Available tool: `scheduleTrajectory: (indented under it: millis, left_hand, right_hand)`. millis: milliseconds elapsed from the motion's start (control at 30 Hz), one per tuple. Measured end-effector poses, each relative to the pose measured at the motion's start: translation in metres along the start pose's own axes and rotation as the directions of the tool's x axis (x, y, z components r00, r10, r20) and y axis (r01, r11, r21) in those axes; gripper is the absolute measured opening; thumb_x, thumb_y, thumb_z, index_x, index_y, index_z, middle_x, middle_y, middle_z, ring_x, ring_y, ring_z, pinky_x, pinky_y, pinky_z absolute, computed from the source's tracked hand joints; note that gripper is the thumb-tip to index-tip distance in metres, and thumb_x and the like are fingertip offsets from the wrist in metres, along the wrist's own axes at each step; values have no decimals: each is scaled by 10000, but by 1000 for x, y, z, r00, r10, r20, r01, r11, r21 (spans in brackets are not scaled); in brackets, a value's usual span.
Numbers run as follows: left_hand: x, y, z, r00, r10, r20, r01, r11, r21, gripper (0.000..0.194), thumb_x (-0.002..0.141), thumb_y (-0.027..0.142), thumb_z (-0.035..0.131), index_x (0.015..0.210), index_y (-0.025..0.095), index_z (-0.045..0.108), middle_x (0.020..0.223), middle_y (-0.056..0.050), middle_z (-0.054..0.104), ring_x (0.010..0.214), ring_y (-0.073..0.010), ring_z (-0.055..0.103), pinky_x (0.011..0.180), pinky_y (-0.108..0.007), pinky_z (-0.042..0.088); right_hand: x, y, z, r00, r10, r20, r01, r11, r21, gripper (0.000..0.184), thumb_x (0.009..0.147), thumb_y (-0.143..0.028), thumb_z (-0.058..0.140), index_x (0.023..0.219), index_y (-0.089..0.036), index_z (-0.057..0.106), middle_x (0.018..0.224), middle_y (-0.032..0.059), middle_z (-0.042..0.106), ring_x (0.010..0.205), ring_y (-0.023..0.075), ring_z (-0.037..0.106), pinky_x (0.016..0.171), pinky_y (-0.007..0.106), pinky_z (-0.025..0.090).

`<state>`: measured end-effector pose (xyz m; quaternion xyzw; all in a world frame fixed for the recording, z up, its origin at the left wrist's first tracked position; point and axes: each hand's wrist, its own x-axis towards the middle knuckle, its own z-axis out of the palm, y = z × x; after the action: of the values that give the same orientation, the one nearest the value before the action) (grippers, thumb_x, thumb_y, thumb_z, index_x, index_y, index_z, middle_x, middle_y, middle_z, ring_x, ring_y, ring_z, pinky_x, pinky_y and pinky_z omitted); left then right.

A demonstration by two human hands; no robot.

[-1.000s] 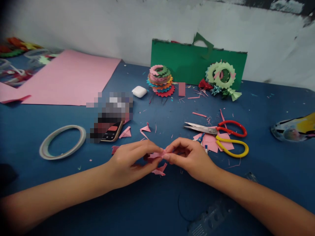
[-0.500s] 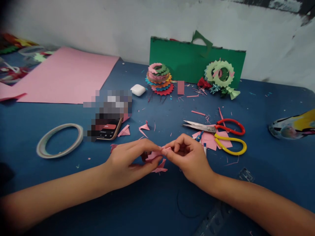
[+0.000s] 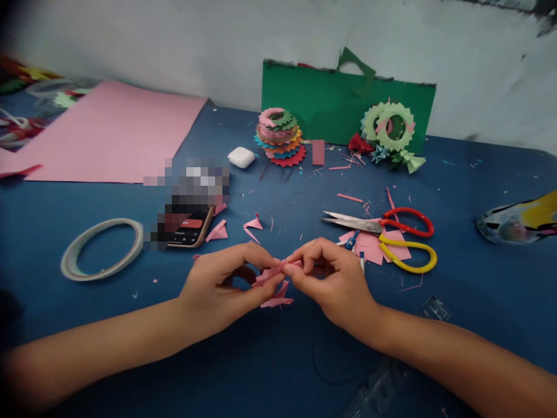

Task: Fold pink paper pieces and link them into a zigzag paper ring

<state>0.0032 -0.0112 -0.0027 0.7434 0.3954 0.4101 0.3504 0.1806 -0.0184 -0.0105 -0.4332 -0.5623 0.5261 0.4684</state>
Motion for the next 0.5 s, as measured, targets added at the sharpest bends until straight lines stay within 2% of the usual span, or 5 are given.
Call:
scheduleTrajectory:
  millis: [133,233,500]
  left_hand:
    - [-2,0,3,998,-58,-4,58,998,-39,96,729,115,661,792,160,605,683,9,628,606,-88,613,481,-132,524]
    - [-3,-1,5,998,-68,-5,67,995,-71,97,734,114,661,802,158,608,704,5,625,626,-91,622,509,-143,546]
    - [-2,0,7,997,-73,-9,72,995,-69,105,728,84,659,792,164,633,693,10,641,620,-85,629,527,-131,546]
  right_hand:
    - [0,0,0,998,-42,-55,40,999,-35,280,766,-216,690,627,-204,447,767,11,659,757,139,648,642,247,531]
    - [0,0,1,997,-49,-55,48,999,-21,247,764,-194,696,643,-205,480,767,2,658,758,127,647,650,236,534]
    - [0,1,4,996,64,-62,-57,992,113,200,706,-187,747,720,-222,551,744,-24,680,712,121,671,654,235,567]
